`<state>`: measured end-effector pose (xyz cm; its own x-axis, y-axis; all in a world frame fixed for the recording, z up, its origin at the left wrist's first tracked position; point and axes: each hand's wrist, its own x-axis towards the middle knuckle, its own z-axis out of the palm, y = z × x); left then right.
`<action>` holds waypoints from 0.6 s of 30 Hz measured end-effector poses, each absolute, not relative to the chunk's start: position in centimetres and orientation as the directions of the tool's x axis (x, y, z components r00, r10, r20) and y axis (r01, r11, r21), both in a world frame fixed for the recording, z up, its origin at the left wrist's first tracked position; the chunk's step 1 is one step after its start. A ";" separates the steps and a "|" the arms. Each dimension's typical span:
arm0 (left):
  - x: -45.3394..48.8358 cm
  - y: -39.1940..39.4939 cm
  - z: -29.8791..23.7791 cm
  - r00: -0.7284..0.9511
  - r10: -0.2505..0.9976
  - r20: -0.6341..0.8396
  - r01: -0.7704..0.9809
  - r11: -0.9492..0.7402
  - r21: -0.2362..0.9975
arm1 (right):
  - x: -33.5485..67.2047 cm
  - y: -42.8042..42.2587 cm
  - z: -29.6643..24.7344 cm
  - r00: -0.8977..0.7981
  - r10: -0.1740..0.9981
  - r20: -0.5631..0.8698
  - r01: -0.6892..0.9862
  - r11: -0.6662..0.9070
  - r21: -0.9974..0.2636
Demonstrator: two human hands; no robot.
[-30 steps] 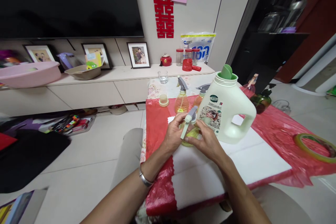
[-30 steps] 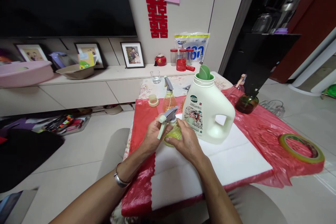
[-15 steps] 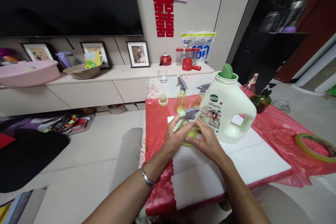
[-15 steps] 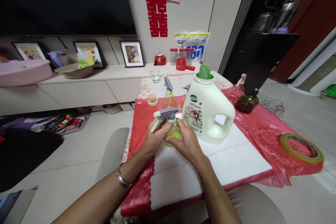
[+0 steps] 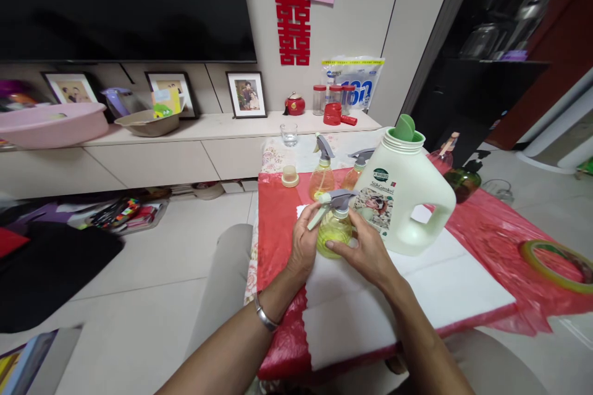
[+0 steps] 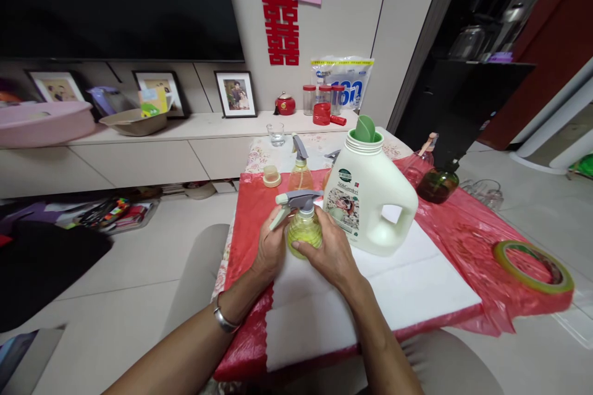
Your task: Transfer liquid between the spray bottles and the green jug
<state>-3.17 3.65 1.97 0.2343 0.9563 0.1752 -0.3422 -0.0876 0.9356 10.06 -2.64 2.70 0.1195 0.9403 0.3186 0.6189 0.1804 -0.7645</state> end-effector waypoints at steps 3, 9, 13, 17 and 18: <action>-3.3 3.8 1.4 0.236 0.962 0.138 -0.324 -0.056 0.944 | 10.1 -2.7 2.5 0.134 0.935 0.328 0.627 0.176 -0.758; -3.6 3.5 1.5 0.285 0.948 0.141 -0.260 -0.065 0.963 | 9.3 -2.8 2.4 0.135 0.898 0.420 0.706 0.210 -0.676; -3.5 3.7 1.1 0.297 0.950 0.096 -0.266 -0.014 0.964 | 8.7 -2.7 1.9 0.140 0.872 0.469 0.753 0.213 -0.622; -3.3 4.0 0.4 0.274 0.959 0.068 -0.292 0.016 0.956 | 8.9 -2.8 1.5 0.241 0.872 0.427 0.711 0.141 -0.689; -3.2 4.1 0.3 0.268 0.961 0.063 -0.291 0.018 0.957 | 9.0 -2.9 1.5 0.257 0.874 0.411 0.684 0.136 -0.717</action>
<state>-3.22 4.10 0.26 0.2678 0.9614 0.0631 -0.2910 0.0183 0.9566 8.98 -2.93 1.53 0.2574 0.8743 0.4114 0.6840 0.1359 -0.7168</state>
